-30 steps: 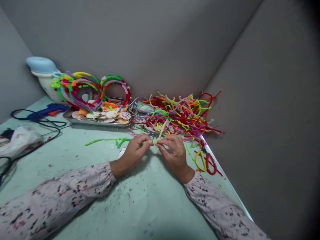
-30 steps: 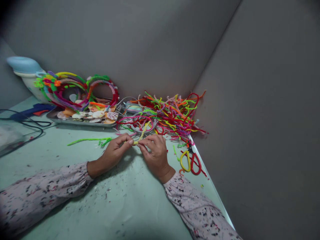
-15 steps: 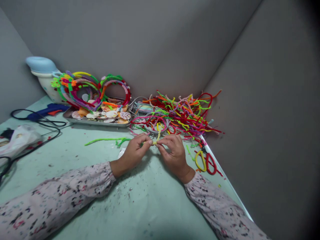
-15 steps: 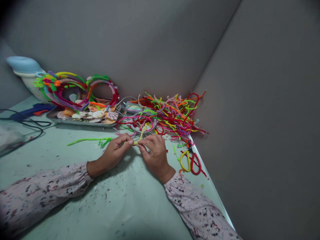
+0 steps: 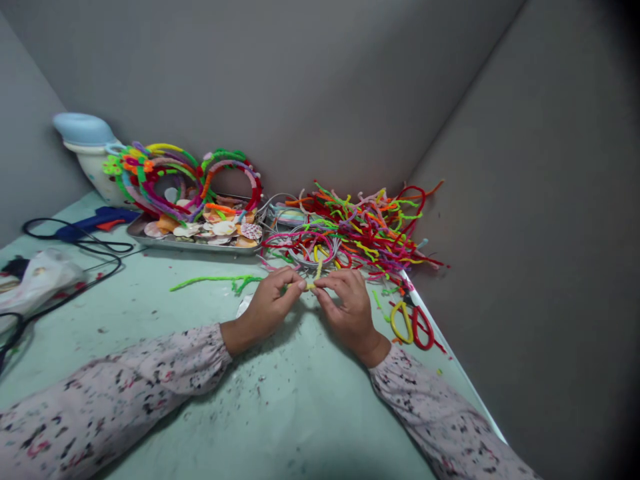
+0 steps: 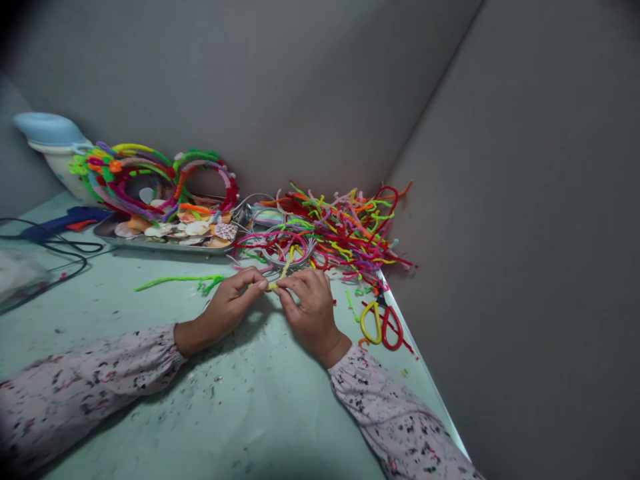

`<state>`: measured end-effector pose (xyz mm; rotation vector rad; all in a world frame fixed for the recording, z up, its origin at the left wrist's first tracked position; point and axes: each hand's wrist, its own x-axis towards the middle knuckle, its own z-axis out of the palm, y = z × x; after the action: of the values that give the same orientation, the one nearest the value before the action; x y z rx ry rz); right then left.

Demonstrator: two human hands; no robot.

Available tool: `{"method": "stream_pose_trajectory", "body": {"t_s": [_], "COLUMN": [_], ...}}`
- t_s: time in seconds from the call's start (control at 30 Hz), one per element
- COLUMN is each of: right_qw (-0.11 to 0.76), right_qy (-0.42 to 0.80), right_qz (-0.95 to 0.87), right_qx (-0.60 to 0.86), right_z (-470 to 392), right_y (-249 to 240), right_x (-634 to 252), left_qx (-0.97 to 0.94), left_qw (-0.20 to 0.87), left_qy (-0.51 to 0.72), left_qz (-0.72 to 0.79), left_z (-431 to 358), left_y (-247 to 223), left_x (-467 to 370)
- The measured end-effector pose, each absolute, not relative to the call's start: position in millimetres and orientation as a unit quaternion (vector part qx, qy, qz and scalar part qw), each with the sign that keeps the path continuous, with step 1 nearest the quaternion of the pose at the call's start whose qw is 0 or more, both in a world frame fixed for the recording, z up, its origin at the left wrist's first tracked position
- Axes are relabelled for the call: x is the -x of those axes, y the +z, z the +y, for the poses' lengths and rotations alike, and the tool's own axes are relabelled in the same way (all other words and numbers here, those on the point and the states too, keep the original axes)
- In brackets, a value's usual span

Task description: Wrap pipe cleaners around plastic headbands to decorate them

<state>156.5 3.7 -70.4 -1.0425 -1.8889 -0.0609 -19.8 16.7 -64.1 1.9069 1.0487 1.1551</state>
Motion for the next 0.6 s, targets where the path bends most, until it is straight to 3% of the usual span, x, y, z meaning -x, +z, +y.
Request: {"method": "stream_pose_trajectory", "body": {"t_s": [0.6], "right_qw": [0.453], "right_qy": [0.060], "right_qz": [-0.787], "right_qx": [0.415], "right_z": [3.7], "right_y": [-69.7], "right_x": [-156.3], "left_qx": [-0.745], "left_qw": [0.314], "left_qy": [0.434], "left_qz": [0.397], "left_z": [15.9], "left_y": [-62.3], "left_x": [19.7]}}
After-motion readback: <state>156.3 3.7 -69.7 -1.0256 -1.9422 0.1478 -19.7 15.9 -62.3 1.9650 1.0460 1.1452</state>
